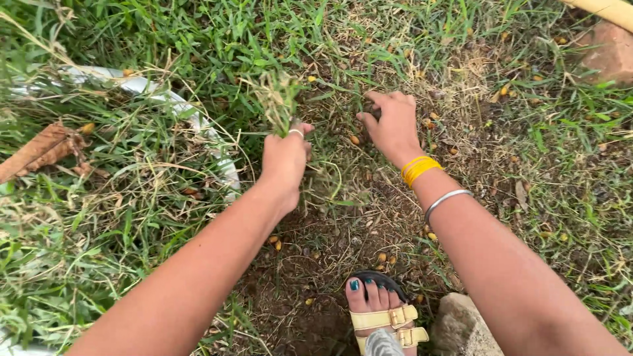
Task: Picking weeds and grass by hand from an outdoor garden patch and placing them into a white bucket.
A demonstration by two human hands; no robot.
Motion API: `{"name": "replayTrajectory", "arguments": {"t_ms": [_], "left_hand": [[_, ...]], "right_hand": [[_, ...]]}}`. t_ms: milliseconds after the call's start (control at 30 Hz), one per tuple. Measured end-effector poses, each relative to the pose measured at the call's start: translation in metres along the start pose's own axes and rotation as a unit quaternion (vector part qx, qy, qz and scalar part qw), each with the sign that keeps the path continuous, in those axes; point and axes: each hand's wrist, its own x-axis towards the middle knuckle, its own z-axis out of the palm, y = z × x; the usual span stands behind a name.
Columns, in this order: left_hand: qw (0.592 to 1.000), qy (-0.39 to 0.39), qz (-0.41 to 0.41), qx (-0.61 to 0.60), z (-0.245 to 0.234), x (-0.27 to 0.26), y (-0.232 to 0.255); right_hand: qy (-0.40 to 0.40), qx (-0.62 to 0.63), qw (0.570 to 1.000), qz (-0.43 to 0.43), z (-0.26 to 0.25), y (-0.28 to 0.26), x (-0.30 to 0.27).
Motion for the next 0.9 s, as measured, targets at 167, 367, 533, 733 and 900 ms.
{"name": "replayTrajectory", "arguments": {"t_ms": [167, 367, 533, 733, 900], "left_hand": [[0.999, -0.019, 0.000, 0.030, 0.001, -0.007, -0.003], [0.998, -0.026, -0.024, 0.044, 0.005, -0.009, -0.005], [0.998, -0.027, -0.032, 0.045, 0.005, -0.008, -0.007], [0.998, -0.036, -0.024, 0.043, 0.009, -0.004, -0.011], [0.998, -0.035, -0.019, 0.050, 0.012, -0.010, -0.008]], "right_hand": [[0.008, 0.012, 1.000, -0.018, 0.013, 0.005, 0.011], [-0.019, 0.036, 0.999, -0.017, 0.015, 0.013, 0.024], [-0.029, 0.025, 0.999, -0.004, 0.013, 0.016, 0.016], [-0.005, -0.023, 0.999, 0.023, -0.009, 0.012, -0.018], [0.016, -0.004, 0.999, -0.032, -0.017, 0.001, -0.039]]}}
